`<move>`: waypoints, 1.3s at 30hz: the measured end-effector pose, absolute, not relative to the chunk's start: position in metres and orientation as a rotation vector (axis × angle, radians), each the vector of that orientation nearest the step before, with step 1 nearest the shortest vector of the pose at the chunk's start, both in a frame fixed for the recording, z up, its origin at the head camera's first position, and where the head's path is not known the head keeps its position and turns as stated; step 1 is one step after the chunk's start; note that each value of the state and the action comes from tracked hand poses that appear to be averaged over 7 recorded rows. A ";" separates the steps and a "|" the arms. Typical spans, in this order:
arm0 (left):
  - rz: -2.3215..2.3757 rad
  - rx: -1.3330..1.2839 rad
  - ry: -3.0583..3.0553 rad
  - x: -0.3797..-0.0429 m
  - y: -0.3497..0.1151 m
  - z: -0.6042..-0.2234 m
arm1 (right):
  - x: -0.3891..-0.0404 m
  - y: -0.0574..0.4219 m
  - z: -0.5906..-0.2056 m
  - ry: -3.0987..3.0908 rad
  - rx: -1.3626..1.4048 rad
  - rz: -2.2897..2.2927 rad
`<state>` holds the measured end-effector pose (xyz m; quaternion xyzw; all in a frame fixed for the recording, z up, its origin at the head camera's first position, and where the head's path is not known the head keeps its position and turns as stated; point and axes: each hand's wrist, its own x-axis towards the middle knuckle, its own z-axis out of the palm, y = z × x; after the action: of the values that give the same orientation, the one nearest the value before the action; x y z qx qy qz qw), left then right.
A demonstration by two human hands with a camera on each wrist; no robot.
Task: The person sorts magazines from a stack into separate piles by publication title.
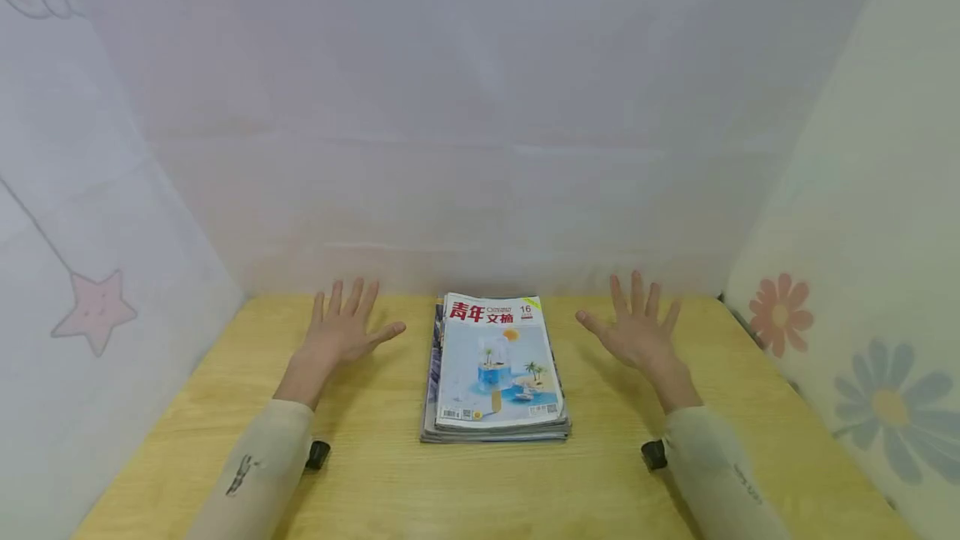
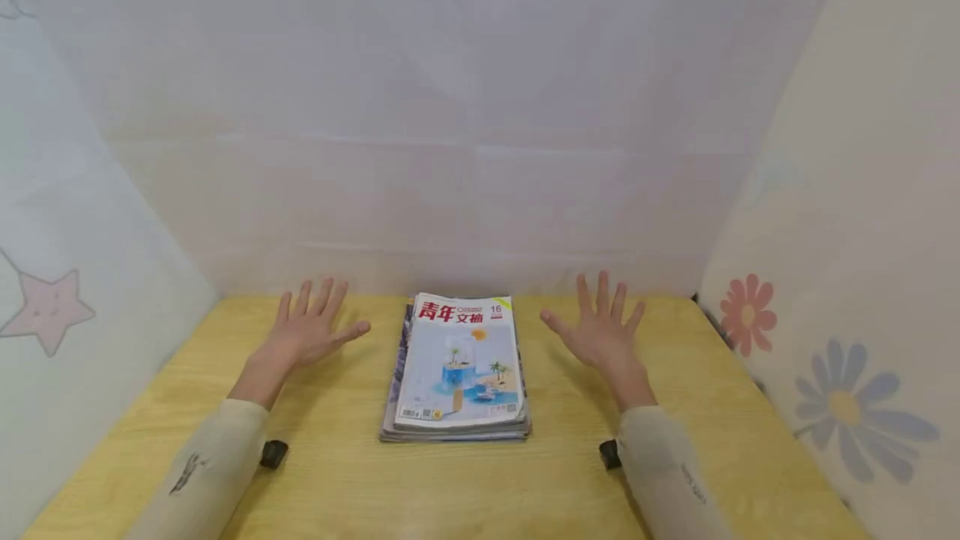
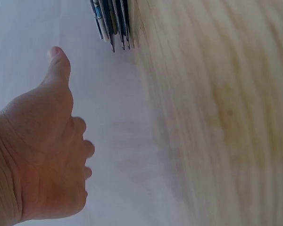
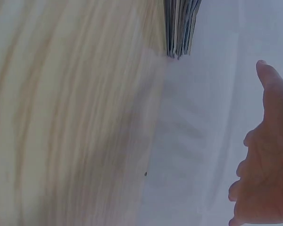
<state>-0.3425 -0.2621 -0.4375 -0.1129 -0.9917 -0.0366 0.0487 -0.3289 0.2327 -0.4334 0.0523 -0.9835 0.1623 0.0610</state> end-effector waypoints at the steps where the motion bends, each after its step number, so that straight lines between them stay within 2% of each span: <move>1: -0.115 -0.349 -3.024 -0.343 -0.261 -0.437 | -0.329 0.232 -0.433 -2.977 0.161 0.497; 6: -0.149 -0.381 -3.013 -0.342 -0.256 -0.437 | -0.328 0.219 -0.429 -2.968 0.203 0.595; 15: -0.563 -0.576 -2.986 -0.334 -0.234 -0.438 | -0.316 0.185 -0.429 -2.856 0.216 0.804; 25: -0.806 -0.758 -2.921 -0.331 -0.204 -0.434 | -0.314 0.161 -0.438 -2.826 0.206 1.308; 39: -1.162 -0.591 -2.978 -0.314 -0.176 -0.426 | -0.311 0.154 -0.446 -2.865 0.107 1.440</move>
<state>-0.3145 -0.1765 -0.4263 -0.1814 -0.9148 -0.3569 -0.0544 -0.3113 0.1544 -0.4460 0.0333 -0.8925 0.4485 -0.0332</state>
